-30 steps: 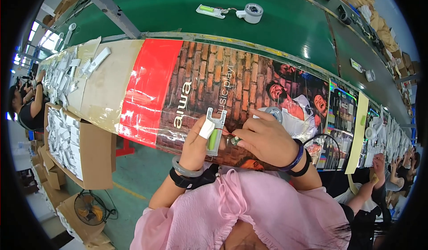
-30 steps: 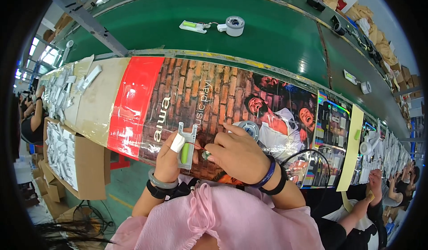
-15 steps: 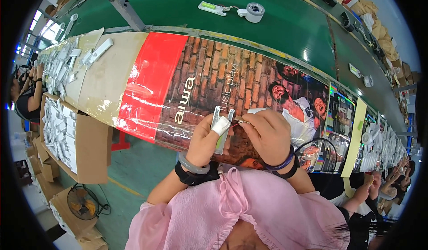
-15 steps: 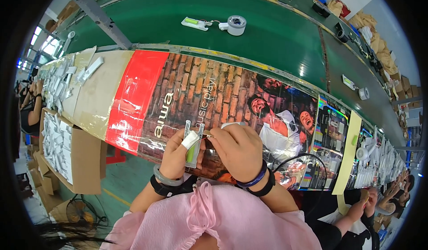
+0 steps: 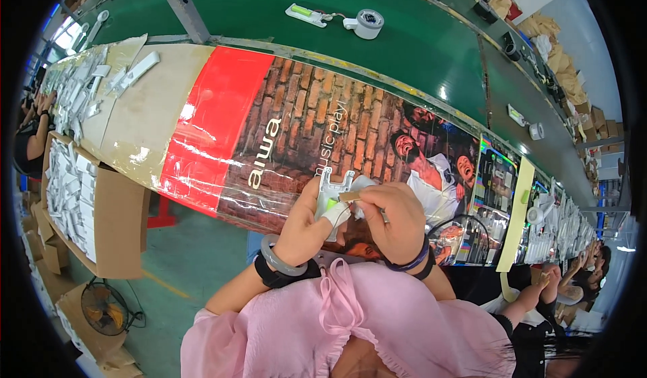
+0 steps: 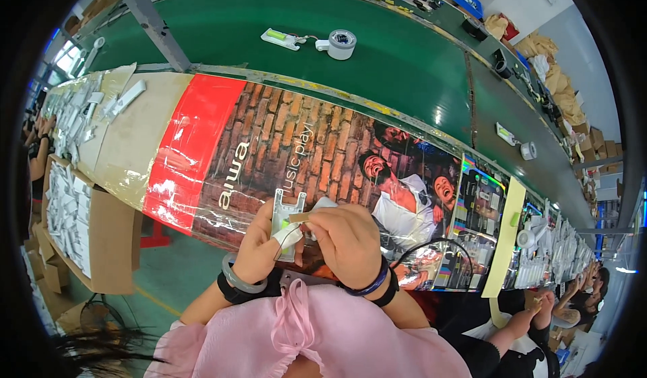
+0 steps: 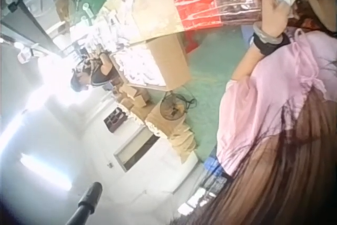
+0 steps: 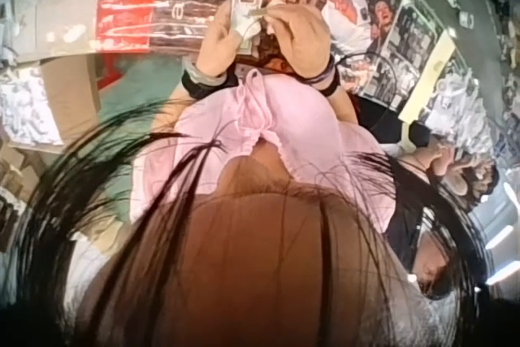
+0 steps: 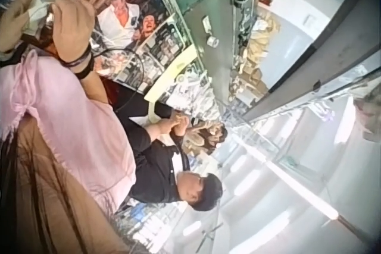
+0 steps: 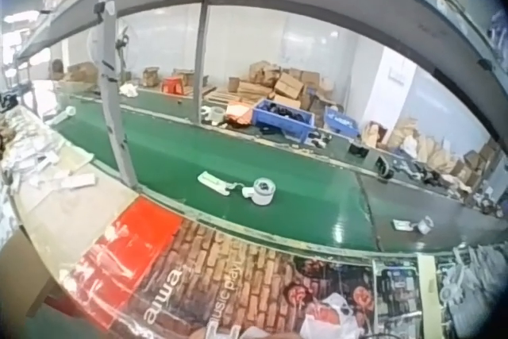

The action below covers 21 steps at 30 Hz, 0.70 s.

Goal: Manually assemble and inspect small electronic components on a factory production line.

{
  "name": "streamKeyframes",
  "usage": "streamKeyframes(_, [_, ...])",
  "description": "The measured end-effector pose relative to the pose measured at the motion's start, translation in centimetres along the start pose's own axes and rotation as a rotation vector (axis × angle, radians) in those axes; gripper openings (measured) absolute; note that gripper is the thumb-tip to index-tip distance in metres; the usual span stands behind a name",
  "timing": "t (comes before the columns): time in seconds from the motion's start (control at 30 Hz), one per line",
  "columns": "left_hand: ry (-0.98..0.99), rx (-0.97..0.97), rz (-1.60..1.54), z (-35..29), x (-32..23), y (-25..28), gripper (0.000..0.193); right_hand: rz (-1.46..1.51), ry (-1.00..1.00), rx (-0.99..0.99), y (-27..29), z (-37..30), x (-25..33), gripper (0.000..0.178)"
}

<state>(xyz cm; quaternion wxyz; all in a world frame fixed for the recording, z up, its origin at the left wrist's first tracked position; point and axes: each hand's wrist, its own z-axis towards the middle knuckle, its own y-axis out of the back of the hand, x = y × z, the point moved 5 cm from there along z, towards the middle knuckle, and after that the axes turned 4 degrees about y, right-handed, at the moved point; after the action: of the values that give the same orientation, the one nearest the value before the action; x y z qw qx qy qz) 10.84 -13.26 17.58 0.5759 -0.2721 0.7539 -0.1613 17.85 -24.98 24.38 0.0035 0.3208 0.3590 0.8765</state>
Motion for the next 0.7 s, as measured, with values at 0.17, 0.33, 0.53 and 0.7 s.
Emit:
streamKeyframes(0.17, [-0.002,0.043,0.011,-0.19,0.05,-0.45,0.044,0.011,0.043,0.005,0.18,0.04,0.21,0.018])
streamKeyframes(0.33, [0.020,0.047,0.068,-0.48,-0.06,-1.02,0.047,0.005,0.024,-0.002,0.20,-0.02,0.10,0.019])
streamKeyframes(0.53, [-0.009,0.032,0.110,-0.62,0.17,-0.82,0.047,0.016,0.094,0.027,0.13,0.22,0.29,0.019])
streamKeyframes(0.7, [-0.058,0.040,0.194,-0.65,-0.12,-0.73,0.046,0.047,0.094,0.021,-0.14,0.09,0.17,0.018])
